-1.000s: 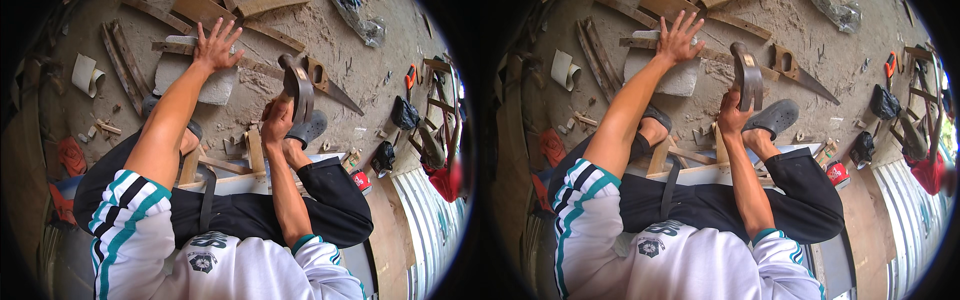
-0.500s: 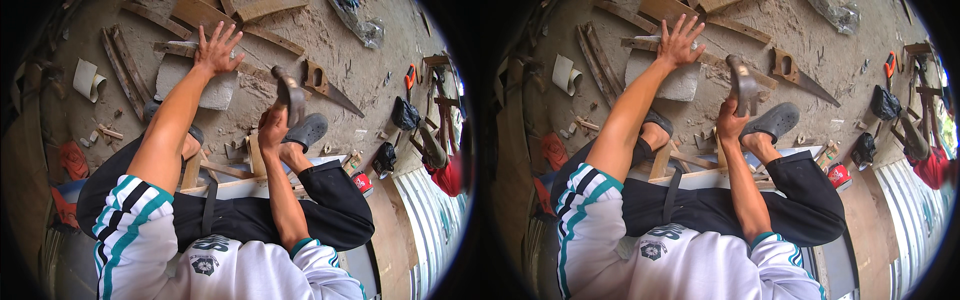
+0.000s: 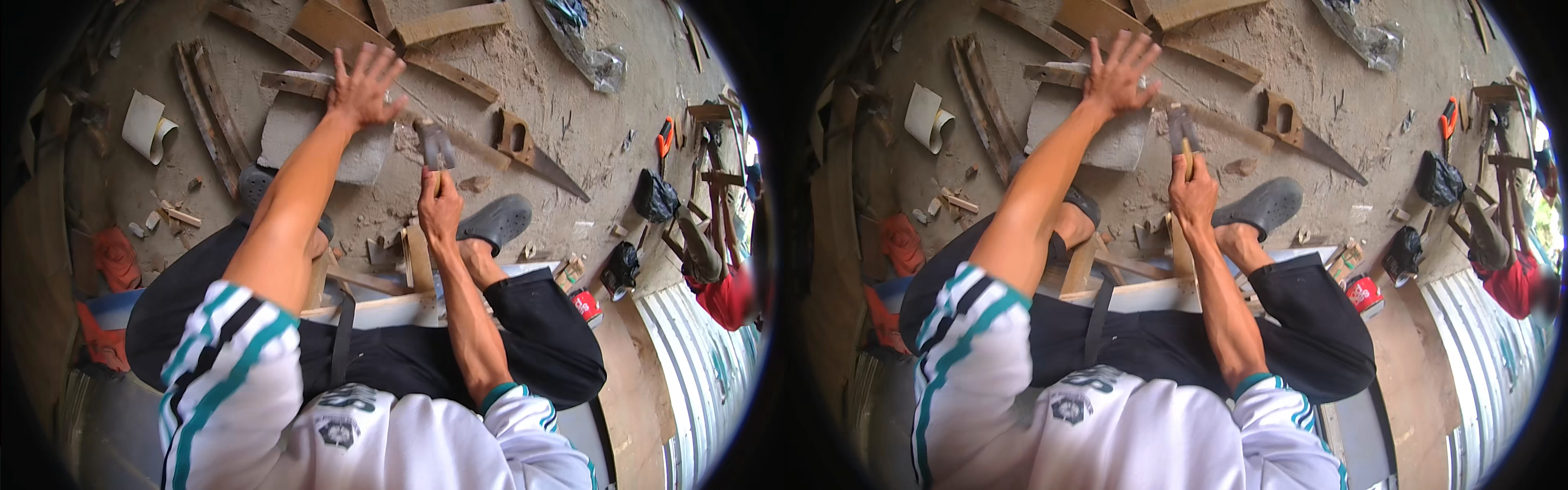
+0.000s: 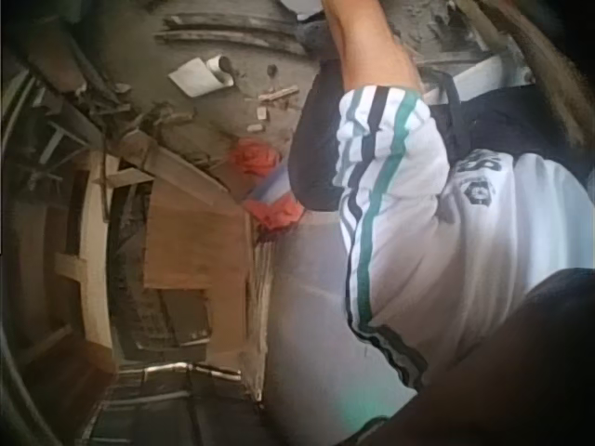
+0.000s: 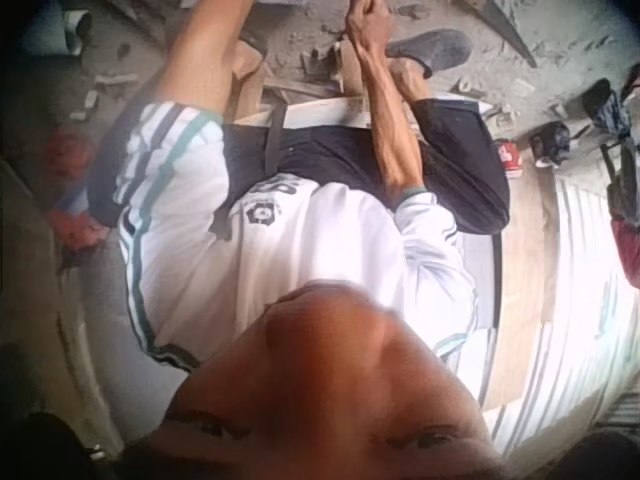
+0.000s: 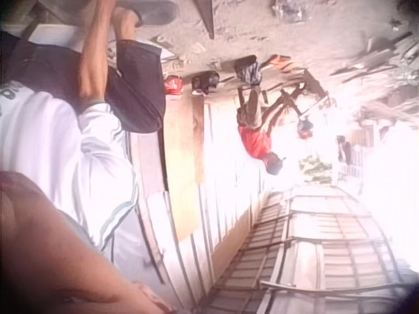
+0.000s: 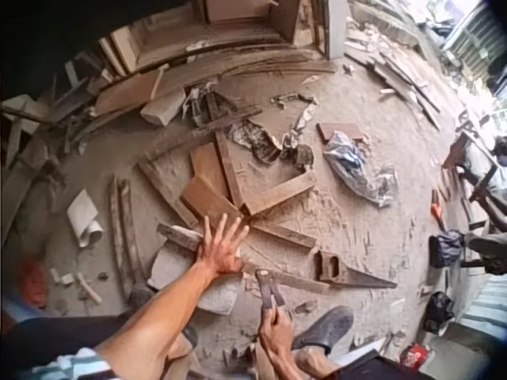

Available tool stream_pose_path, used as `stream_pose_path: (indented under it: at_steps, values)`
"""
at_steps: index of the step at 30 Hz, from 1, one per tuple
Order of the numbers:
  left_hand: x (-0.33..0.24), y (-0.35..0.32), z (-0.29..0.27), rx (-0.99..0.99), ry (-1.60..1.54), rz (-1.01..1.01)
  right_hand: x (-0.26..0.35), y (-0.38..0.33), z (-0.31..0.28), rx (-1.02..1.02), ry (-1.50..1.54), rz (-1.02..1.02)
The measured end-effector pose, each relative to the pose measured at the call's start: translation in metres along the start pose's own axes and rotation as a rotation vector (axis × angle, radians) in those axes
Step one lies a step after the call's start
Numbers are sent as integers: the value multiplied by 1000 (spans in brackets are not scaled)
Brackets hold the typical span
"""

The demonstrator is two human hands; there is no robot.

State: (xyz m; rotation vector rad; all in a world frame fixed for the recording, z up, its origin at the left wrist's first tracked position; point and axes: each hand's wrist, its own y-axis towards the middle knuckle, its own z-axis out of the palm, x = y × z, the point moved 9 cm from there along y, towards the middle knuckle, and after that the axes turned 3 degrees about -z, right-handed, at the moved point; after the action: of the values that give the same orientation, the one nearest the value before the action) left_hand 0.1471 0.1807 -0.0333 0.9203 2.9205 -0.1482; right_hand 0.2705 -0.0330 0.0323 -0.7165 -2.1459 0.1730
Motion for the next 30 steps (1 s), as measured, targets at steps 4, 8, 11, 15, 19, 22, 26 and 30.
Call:
stream_pose_path:
  at_steps: [4,8,11,15,19,22,26,30]
  values:
    - [-3,-11,-3,2,29,26,-2,-13,-9,-65,330,28]
    - [-7,-9,0,51,84,18,-13,-10,0,-118,210,-54]
    - [-15,-8,-2,135,151,16,-19,-8,4,15,-8,50]
    - [-10,-18,-1,65,7,50,-11,-25,-17,-62,168,29]
    - [-6,-9,-1,-2,-4,51,-9,-12,-12,-114,366,56]
    - [-7,-1,-6,-30,-13,45,-20,5,8,55,-61,102]
    - [-8,-8,-5,-29,-64,78,6,-18,-19,-144,125,-80]
    - [-11,-8,-7,-7,6,74,-1,-5,-15,-84,307,42]
